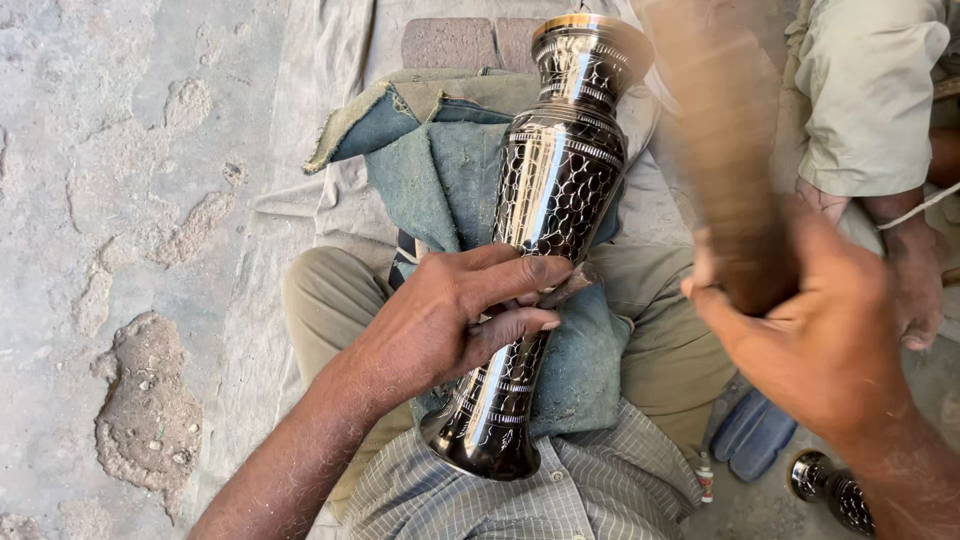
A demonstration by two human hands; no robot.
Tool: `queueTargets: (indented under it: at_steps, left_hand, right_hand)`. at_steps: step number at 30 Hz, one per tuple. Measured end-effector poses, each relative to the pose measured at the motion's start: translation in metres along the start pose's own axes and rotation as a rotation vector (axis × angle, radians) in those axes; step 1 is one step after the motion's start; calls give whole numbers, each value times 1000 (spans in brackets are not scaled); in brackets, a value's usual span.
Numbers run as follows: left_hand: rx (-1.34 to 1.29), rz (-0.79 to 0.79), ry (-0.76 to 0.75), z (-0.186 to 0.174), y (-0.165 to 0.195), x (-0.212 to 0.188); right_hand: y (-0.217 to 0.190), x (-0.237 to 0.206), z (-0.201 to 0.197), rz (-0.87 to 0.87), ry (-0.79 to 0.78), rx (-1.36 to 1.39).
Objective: The person sits on the ground with an engraved metal vase braced against their lap and a cloth. They hold a small punch against the vase surface with one hand and repeatedly strike it with a wooden mallet held in the other hand, working the patterned design around the vase body and repositioning the punch between strikes.
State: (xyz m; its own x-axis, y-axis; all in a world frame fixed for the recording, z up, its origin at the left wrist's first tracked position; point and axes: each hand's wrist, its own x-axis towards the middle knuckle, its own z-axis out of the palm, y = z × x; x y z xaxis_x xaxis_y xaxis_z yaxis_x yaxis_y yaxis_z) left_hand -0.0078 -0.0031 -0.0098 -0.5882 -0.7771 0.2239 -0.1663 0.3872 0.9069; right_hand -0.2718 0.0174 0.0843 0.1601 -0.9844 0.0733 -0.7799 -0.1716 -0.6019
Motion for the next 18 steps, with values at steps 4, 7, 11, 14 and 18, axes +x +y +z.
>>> queueTargets:
  at_steps: [4, 7, 11, 14, 18]
  left_hand:
    - [20, 48, 8, -1, -2, 0]
    - [34, 112, 21, -1, -3, 1]
    - [18, 47, 12, -3, -3, 0]
    - [25, 84, -13, -5, -4, 1]
    - [-22, 111, -11, -7, -4, 1]
  right_hand:
    - [6, -11, 3, 173, -107, -126]
    - [9, -17, 3, 184, -187, -238]
    - [12, -22, 1, 143, -37, 108]
    - [12, -29, -2, 171, -122, -153]
    - [12, -43, -9, -32, 84, -375]
